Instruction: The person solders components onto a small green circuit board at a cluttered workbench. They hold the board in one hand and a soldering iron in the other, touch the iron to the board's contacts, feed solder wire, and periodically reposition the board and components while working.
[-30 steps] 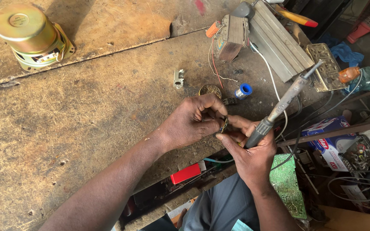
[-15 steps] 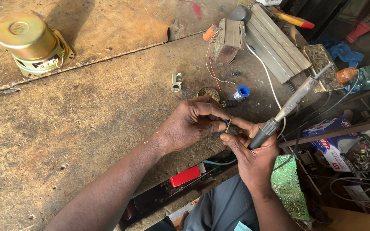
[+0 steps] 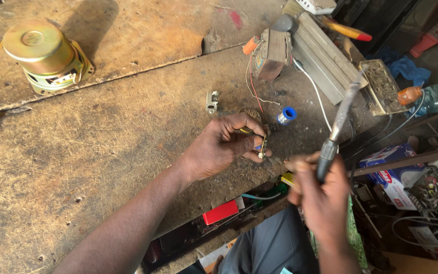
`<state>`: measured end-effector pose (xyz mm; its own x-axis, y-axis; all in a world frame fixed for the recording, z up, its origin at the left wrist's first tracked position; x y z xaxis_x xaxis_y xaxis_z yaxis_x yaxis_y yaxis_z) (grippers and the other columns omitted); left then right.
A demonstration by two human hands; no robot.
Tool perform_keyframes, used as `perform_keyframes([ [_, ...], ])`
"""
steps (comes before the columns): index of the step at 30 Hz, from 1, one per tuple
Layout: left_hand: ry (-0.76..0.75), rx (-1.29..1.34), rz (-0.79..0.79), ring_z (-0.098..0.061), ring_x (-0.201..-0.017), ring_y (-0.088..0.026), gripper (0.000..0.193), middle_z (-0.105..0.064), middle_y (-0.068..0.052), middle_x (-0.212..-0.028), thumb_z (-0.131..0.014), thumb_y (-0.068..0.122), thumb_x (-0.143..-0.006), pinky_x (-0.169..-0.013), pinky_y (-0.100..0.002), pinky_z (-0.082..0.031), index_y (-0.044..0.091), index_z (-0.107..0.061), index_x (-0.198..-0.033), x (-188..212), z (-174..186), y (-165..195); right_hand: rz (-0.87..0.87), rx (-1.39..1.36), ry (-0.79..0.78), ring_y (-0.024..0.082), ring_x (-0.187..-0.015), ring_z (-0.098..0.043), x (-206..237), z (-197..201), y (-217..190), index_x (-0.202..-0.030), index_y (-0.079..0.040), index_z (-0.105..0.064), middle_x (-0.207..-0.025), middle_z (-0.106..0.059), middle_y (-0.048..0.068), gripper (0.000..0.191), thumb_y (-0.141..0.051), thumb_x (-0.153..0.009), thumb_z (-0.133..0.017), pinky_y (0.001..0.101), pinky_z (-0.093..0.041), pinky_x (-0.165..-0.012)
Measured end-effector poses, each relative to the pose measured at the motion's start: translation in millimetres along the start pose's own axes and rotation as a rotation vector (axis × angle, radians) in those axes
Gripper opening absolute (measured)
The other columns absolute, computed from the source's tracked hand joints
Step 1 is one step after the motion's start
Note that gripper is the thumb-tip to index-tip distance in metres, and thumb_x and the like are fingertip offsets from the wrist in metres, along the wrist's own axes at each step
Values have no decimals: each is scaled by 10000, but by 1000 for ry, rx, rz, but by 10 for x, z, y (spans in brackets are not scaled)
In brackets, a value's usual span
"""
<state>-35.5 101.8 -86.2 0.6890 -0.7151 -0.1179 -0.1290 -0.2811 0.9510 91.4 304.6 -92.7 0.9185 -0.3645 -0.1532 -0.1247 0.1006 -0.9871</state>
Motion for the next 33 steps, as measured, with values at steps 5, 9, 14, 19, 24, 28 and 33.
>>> perform_keyframes([
  [5, 17, 56, 37, -750, -941, -182, 159, -720, -70, -1091, -667, 81, -991, -767, -339, -672, 22, -676, -1139, -22, 35, -6, 53, 243, 86, 95, -565, -523, 155, 468, -146, -1327, 70, -649, -860, -601, 138, 346, 28, -984, -653, 250, -425, -472],
  [9, 20, 59, 62, -747, -905, -178, 176, -716, -63, -1072, -636, 91, -1006, -709, -319, -655, 21, -682, -1160, -32, 58, -39, 242, 216, 142, 132, -665, -582, 256, 734, -81, -1331, 75, -615, -1011, -696, 182, 394, 63, -945, -689, 258, -454, -552],
  [14, 24, 116, 83, -689, -805, -143, 194, -667, -43, -984, -590, 133, -1044, -631, -281, -577, 17, -678, -1171, -14, 42, -39, 180, -207, 37, 195, -701, -636, 301, 933, 210, -1204, 57, -638, -997, -710, 245, 205, 4, -1011, -686, 317, -507, -621],
  [19, 78, 88, 106, -582, -732, -86, 270, -603, 3, -911, -572, 259, -1064, -605, -246, -522, 26, -670, -1157, -2, 11, -20, 131, -346, -5, 205, -711, -622, 295, 921, 497, -1182, 53, -657, -975, -704, 262, 181, -62, -1046, -687, 309, -479, -612],
  [24, 112, 12, 74, -556, -695, -75, 361, -564, 4, -848, -550, 373, -1064, -578, -242, -506, 40, -685, -1098, 2, -23, -6, 85, -403, 0, 198, -739, -614, 287, 857, 581, -1176, 48, -661, -982, -720, 241, 189, -81, -1042, -693, 305, -480, -625],
  [28, 170, -21, 74, -505, -619, -67, 455, -560, 14, -833, -521, 456, -1052, -518, -236, -460, 36, -691, -999, 18, -46, 27, 67, -419, -4, 204, -747, -618, 296, 820, 586, -1161, 56, -675, -957, -720, 234, 174, -76, -1048, -688, 317, -474, -621],
  [33, 185, -114, 79, -503, -585, -67, 487, -517, 14, -776, -524, 497, -1038, -493, -243, -455, 44, -687, -960, 23, -74, 84, 20, -463, -20, 195, -730, -611, 289, 791, 614, -1206, 38, -683, -1018, -727, 237, 210, -76, -1030, -685, 317, -473, -628],
])
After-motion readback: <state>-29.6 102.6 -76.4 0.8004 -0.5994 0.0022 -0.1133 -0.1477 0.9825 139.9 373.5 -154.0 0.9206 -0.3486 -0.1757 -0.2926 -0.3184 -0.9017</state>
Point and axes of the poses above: each hand's wrist, its own x-axis away from the middle knuckle, its own z-axis out of the back of the hand, y = z × x, the point moved 1 cm from there along -x, towards the middle knuckle
